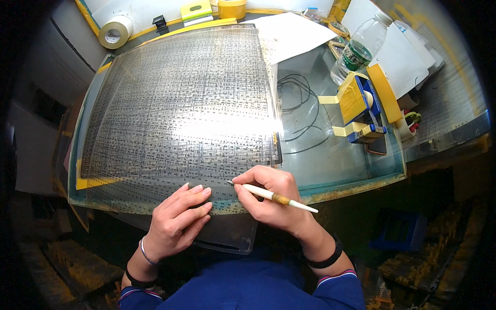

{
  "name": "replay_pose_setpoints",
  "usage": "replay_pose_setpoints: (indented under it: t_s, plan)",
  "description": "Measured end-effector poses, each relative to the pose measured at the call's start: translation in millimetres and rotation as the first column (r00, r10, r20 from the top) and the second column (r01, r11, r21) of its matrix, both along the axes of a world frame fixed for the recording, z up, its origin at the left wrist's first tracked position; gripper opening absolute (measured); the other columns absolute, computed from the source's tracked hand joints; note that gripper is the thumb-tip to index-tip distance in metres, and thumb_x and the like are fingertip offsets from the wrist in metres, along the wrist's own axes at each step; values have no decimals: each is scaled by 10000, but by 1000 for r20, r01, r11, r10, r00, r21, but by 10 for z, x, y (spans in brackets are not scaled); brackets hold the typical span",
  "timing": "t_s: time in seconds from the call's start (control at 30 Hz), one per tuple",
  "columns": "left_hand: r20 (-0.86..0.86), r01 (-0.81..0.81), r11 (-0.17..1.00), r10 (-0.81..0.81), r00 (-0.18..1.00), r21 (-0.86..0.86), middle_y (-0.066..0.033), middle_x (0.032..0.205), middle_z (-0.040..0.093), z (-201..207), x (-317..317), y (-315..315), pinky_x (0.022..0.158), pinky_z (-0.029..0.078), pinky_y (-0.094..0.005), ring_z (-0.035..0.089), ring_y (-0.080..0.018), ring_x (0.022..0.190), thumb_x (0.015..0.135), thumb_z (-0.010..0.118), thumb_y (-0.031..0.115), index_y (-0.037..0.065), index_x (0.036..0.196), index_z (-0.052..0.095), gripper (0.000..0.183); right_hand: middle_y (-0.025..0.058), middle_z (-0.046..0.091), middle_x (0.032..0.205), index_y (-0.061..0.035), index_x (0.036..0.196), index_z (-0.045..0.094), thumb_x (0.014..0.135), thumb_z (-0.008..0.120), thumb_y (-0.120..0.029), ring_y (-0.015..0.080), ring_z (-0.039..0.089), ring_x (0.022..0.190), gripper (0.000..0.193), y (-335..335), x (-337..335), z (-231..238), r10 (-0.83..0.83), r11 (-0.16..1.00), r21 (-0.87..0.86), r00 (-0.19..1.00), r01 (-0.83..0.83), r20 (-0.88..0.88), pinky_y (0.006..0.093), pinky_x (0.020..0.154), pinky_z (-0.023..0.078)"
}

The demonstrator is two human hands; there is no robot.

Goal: The user is inspecting a film sheet and checking the patterns using a light box and a pen.

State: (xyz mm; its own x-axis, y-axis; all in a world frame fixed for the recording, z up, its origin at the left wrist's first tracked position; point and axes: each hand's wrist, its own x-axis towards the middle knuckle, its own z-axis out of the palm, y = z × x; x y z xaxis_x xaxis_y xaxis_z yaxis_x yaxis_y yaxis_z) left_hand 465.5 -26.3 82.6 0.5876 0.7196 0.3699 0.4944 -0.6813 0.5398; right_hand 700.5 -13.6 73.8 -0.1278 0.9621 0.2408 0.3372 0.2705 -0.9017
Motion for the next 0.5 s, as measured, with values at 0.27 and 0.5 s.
replay_pose_setpoints:
  t_s: [0.27, 0.5]
  plan:
    - [4, 2, 1000, -2, 1000, -3, -132, 1174, 676, 6, 4, 8, 1007, 485, -481, 639, -314, 1134, 778, 755, 43, 31, 994, 708, 222, 107, 673, 720, 4, 836, 695, 783, 716, -38, 172, 657, 617, 70, 17, 19, -12, 23, 1000, -4, 1000, -23, -2, 286, 567, 501]
    - [12, -1, 1000, 1, 1000, -3, -132, 1169, 679, -6, 3, -1, 1005, 486, -482, 641, -313, 1131, 778, 754, 42, 32, 992, 709, 219, 108, 670, 717, -1, 837, 695, 784, 710, -34, 181, 657, 621, 65, 4, 22, -22, 20, 999, -33, 1000, -20, -20, 291, 571, 503]
